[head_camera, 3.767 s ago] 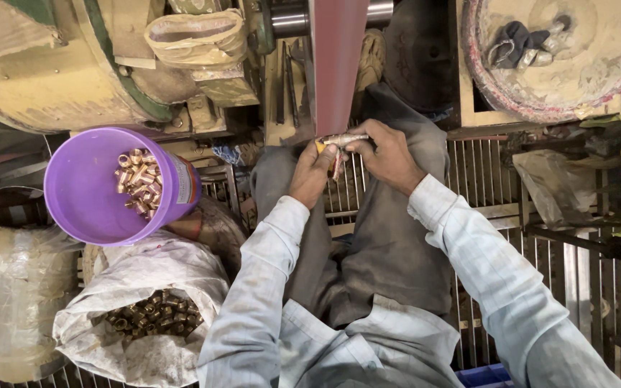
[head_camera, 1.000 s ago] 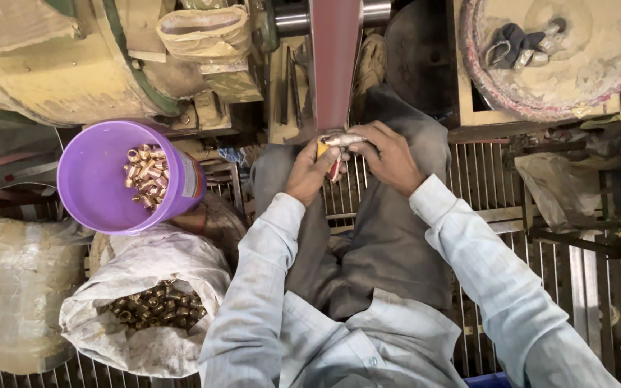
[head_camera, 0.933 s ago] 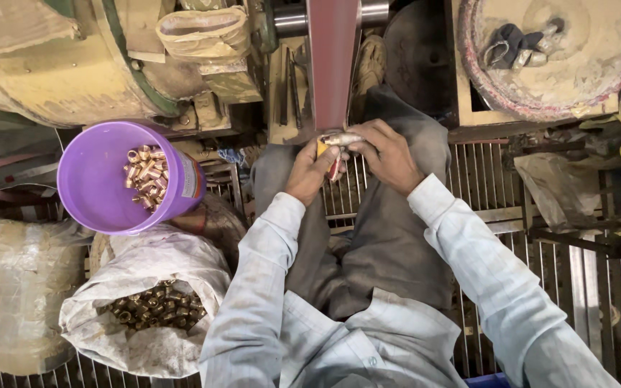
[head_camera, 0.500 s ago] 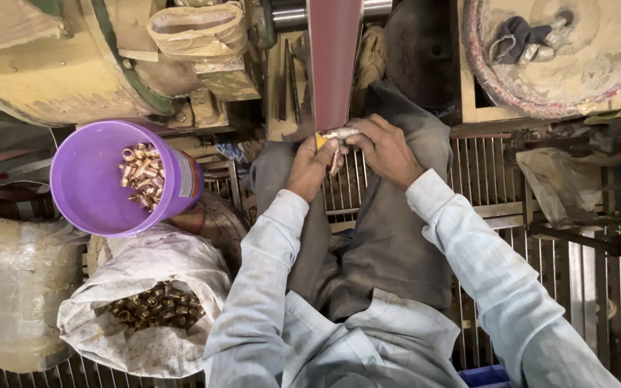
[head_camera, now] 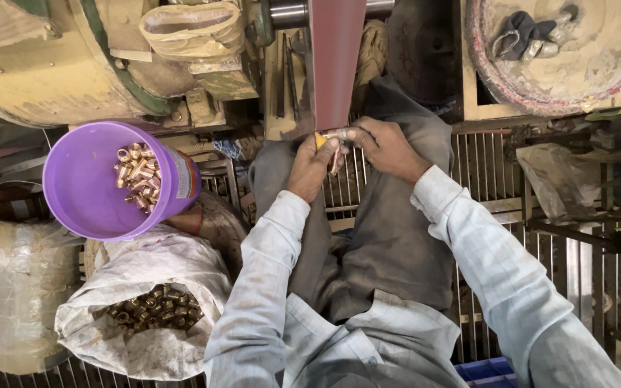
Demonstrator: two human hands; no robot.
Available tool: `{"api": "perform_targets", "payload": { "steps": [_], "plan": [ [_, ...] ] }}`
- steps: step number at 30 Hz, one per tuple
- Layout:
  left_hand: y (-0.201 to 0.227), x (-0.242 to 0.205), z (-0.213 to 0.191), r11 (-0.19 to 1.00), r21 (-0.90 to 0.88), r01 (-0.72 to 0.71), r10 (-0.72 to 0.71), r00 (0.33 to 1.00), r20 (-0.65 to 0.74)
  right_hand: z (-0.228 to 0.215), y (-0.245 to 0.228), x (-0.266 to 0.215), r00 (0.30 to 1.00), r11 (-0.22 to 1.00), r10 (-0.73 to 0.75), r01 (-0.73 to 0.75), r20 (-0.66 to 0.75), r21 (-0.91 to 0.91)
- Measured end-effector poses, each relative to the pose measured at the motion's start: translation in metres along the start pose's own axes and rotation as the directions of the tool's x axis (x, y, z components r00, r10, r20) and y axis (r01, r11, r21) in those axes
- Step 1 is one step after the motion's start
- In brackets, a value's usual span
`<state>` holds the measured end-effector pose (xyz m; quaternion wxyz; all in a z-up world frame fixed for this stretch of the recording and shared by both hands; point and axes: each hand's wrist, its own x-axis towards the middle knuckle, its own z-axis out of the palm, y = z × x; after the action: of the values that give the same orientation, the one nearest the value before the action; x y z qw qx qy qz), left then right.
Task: The person repeatedly picks up small brass-colored metal parts from a white sack and grinds them against a vertical belt sander. After grinding, the person places the parts into a purple bucket. The process is repeated continuously.
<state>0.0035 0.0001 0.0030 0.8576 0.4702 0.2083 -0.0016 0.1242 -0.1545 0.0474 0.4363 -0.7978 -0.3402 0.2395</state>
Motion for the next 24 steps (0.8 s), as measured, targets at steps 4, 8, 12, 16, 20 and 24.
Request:
{"api": "perform_targets", "payload": {
  "steps": [4,8,12,16,20,24],
  "plan": [
    [0.001,-0.001,0.001,0.999,0.035,0.017,-0.016,1.000,-0.018,0.007,0.010,0.003,0.986,0.978,0.161,-0.165,0.044,0.125],
    [0.000,0.000,0.003,1.000,0.004,0.008,-0.008,1.000,-0.018,0.008,0.011,0.008,0.933,0.853,0.318,-0.359,0.167,0.380],
    [-0.004,0.001,0.001,1.000,0.000,0.001,-0.001,1.000,-0.005,0.003,0.005,0.014,0.852,0.651,0.417,-0.522,0.316,0.551],
    [-0.010,0.004,-0.002,1.000,-0.006,0.002,-0.002,1.000,0.007,-0.002,0.004,0.021,0.753,0.518,0.519,-0.653,0.405,0.552],
    [-0.006,0.004,0.001,0.999,-0.023,0.033,-0.033,0.999,-0.003,-0.009,0.006,0.026,0.711,0.444,0.470,-0.702,0.523,0.557],
    [0.010,-0.016,0.003,0.997,0.064,0.031,-0.033,0.999,0.027,-0.014,-0.007,0.004,0.780,0.632,0.471,-0.624,0.411,0.459]
  ]
}}
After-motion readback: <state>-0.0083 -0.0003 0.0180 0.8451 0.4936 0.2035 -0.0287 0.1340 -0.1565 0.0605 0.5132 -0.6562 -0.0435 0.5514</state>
